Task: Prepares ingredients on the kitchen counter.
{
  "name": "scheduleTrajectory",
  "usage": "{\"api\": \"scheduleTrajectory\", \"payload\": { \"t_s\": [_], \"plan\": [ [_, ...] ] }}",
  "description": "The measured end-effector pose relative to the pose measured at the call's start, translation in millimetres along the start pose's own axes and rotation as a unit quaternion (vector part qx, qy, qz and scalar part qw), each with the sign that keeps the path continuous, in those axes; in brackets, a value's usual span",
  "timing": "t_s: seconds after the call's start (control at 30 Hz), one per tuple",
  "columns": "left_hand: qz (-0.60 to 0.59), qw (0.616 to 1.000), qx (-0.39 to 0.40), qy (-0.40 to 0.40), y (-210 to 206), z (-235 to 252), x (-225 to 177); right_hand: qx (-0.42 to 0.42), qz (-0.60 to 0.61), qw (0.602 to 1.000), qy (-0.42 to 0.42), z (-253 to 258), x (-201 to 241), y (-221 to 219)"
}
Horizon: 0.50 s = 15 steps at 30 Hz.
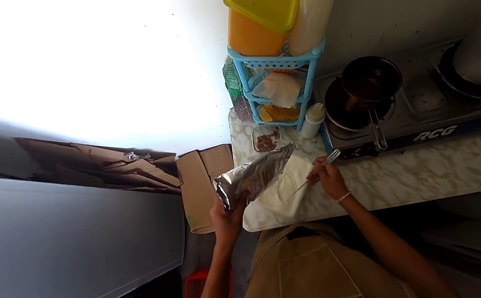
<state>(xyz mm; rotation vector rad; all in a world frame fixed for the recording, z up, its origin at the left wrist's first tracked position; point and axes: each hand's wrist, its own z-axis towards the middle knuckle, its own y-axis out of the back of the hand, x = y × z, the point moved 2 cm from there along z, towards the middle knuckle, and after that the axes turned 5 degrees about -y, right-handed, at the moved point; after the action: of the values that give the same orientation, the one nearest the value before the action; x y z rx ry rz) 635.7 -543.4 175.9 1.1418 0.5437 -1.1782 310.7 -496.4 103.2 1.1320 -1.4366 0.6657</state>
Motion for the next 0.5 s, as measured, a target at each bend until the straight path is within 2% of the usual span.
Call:
{"api": "scheduleTrajectory", "payload": {
  "t_s": [0.07,0.13,0.23,0.3,0.37,0.43,0.5],
  "plan": [
    [-0.004,1.0,-0.009,0.0,3.1,-0.1,-0.7,-0.02,-0.027,0.999,0.007,7.7,4.9,15.9],
    [-0.003,1.0,-0.008,0.009,5.1,-2.6,0.3,-0.067,-0.006,0.997,0.033,8.6,0.8,10.8],
    [-0.001,1.0,-0.004,0.01,4.1,-1.6,2.1,0.012,0.017,1.0,0.008,3.8,-3.8,-11.9],
    [0.008,1.0,-0.007,0.005,5.5,-0.2,1.4,0.046,-0.02,0.999,-0.008,6.9,1.3,1.4],
    [0.011,1.0,-0.004,0.008,7.6,-2.6,1.1,-0.015,-0.034,0.999,0.002,13.1,2.9,19.9],
    [0.019,1.0,0.006,0.009,6.0,-4.8,1.6,-0.074,0.001,0.997,0.011,12.6,-1.9,13.0],
    [0.037,0.999,0.024,0.003,5.3,-5.0,-2.9,-0.033,0.028,0.999,0.005,9.2,-5.9,-5.9]
  ]
}}
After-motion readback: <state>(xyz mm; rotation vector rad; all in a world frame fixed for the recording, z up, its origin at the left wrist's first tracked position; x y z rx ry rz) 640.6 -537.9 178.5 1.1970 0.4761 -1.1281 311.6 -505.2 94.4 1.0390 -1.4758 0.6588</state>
